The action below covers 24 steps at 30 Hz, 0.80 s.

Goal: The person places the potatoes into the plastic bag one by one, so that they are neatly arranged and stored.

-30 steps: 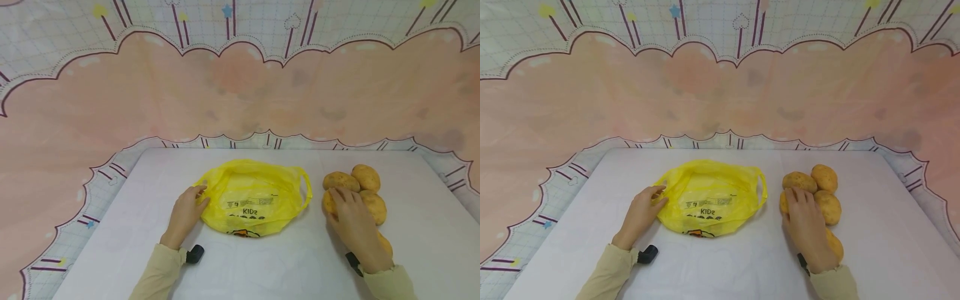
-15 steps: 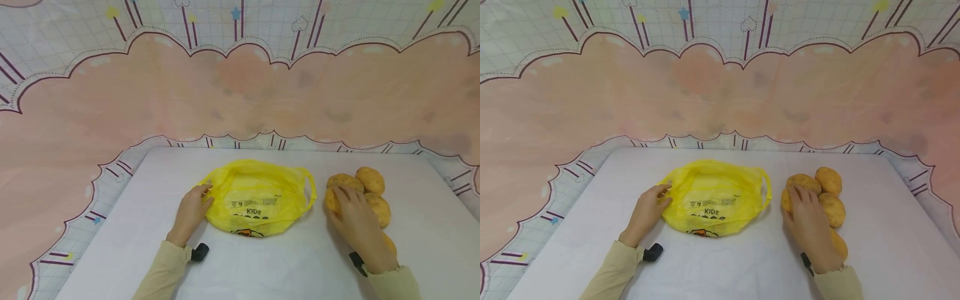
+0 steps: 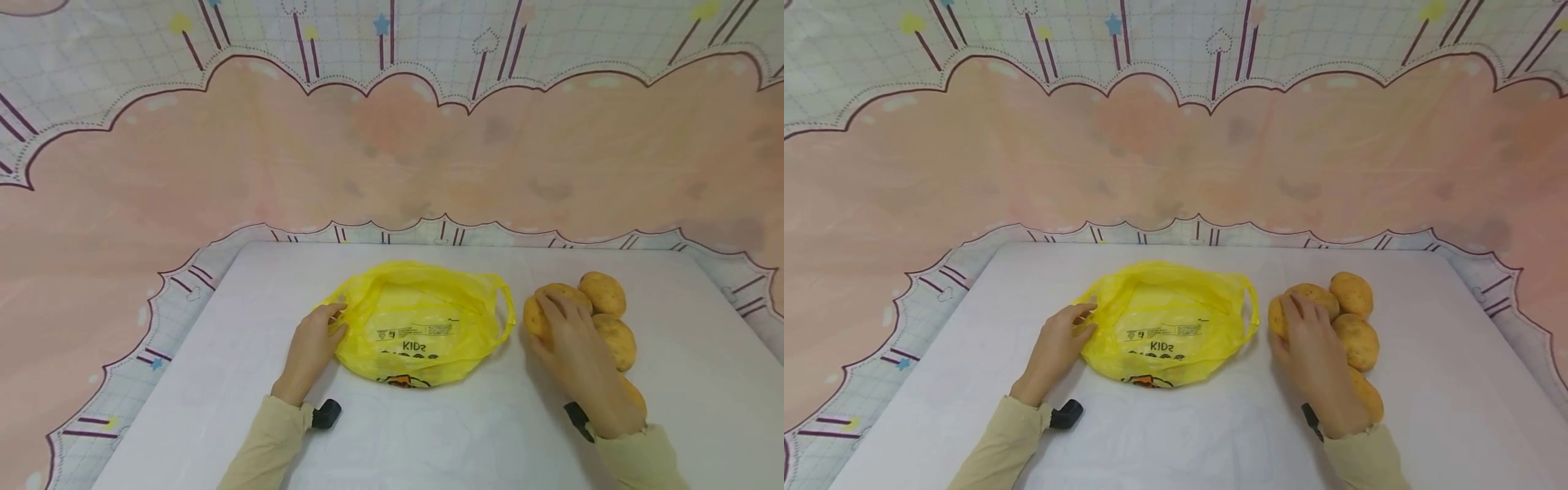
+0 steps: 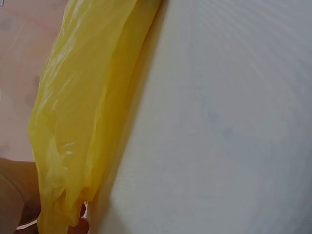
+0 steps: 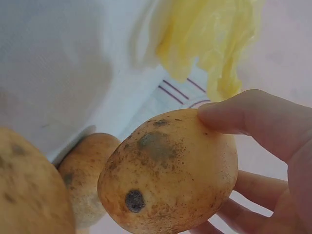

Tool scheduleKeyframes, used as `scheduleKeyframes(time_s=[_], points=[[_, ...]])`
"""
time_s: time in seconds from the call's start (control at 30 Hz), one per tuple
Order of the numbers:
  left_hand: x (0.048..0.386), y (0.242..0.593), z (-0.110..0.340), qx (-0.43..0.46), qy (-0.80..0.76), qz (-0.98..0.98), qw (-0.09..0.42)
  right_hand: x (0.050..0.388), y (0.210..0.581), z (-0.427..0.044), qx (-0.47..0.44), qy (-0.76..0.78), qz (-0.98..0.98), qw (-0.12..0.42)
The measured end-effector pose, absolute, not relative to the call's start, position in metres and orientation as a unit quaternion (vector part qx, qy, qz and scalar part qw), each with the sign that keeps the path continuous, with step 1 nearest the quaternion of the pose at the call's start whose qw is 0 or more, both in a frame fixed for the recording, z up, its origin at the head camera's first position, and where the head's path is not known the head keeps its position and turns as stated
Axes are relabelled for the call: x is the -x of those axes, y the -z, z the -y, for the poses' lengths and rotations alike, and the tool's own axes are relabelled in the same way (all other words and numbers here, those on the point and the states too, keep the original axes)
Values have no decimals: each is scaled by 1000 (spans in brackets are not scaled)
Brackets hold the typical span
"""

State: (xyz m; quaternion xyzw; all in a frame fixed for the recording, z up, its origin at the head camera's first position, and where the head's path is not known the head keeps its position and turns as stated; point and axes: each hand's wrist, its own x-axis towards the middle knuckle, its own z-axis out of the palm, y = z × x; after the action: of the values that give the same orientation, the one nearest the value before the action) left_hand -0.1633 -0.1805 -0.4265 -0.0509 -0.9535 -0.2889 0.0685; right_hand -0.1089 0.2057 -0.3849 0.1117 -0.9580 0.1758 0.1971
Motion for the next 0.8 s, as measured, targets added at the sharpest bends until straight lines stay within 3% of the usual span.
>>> scheduleKeyframes(time_s=[0.47, 0.8], points=[[164, 428, 181, 51, 287, 954, 66, 111, 372, -204, -160, -204, 934, 246], [162, 427, 180, 45, 286, 956, 51, 108, 358, -195, -154, -195, 948, 200]])
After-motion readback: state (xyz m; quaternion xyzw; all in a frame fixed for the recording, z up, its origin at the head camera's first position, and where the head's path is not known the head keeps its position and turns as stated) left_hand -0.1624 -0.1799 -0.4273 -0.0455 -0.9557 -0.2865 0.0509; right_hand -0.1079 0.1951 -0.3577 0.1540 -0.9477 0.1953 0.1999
